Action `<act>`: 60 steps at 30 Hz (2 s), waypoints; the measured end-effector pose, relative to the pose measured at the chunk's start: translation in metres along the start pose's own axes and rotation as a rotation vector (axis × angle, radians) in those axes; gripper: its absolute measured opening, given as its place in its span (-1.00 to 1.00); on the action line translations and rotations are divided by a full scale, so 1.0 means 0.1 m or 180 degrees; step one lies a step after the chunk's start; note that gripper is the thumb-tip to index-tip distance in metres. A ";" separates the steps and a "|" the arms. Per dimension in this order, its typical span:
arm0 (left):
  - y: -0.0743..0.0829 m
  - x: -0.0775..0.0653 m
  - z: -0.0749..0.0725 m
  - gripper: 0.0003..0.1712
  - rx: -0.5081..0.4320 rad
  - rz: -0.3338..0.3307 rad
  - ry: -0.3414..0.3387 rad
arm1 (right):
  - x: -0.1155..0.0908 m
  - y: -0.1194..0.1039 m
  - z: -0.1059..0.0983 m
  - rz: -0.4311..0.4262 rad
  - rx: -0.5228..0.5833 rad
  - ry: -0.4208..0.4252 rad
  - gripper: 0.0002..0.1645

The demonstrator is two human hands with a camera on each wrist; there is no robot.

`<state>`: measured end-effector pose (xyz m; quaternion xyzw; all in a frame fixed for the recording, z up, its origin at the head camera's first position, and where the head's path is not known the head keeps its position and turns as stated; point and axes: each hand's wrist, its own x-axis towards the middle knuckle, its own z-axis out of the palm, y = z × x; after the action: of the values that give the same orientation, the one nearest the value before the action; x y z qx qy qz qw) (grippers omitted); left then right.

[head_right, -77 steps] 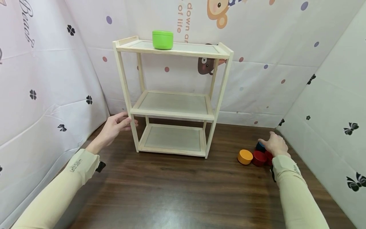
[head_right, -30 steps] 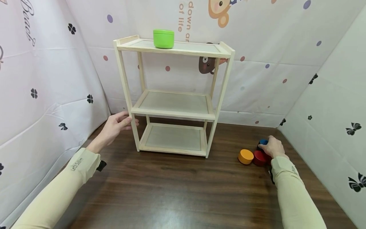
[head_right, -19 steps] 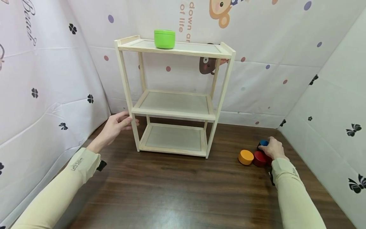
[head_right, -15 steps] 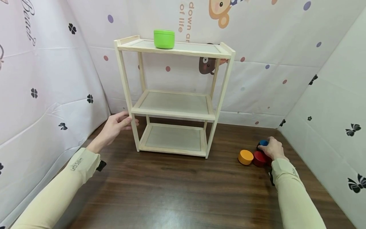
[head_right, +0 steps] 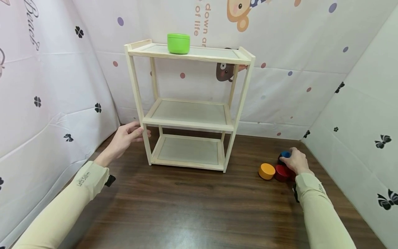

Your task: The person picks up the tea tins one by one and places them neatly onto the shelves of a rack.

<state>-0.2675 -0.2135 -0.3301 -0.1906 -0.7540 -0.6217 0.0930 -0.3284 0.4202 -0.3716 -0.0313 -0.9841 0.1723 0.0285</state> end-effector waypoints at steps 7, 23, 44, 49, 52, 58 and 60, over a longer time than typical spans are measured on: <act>0.00 0.01 0.00 -0.52 -0.0010 -0.0004 -0.0003 | -0.02 -0.07 -0.06 -0.0079 0.0045 0.0059 -0.13; 0.02 0.00 0.00 -0.52 0.0145 -0.0083 -0.0011 | -0.08 -0.32 -0.27 -0.0271 -0.0005 0.0036 -0.13; 0.01 0.00 -0.01 -0.51 0.0138 -0.0054 -0.0010 | -0.07 -0.59 -0.50 -0.0605 0.0013 0.0214 -0.16; 0.01 0.00 -0.01 -0.50 0.0095 -0.0047 -0.0016 | -0.08 -0.67 -0.55 -0.0726 -0.0008 0.0291 -0.18; 0.01 -0.01 -0.01 -0.49 0.0081 -0.0049 -0.0007 | -0.09 -0.72 -0.59 -0.0773 0.0001 0.0319 -0.18; 0.02 -0.01 0.00 -0.50 0.0101 -0.0041 -0.0007 | -0.11 -0.86 -0.68 -0.0799 0.0027 0.0332 -0.16; 0.02 -0.01 0.00 -0.50 0.0095 -0.0043 -0.0007 | -0.13 -0.91 -0.70 -0.0796 0.0046 0.0321 -0.15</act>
<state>-0.2663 -0.2134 -0.3286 -0.1849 -0.7646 -0.6107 0.0908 -0.3155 0.3573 -0.2753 0.0831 -0.9764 0.1727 0.0995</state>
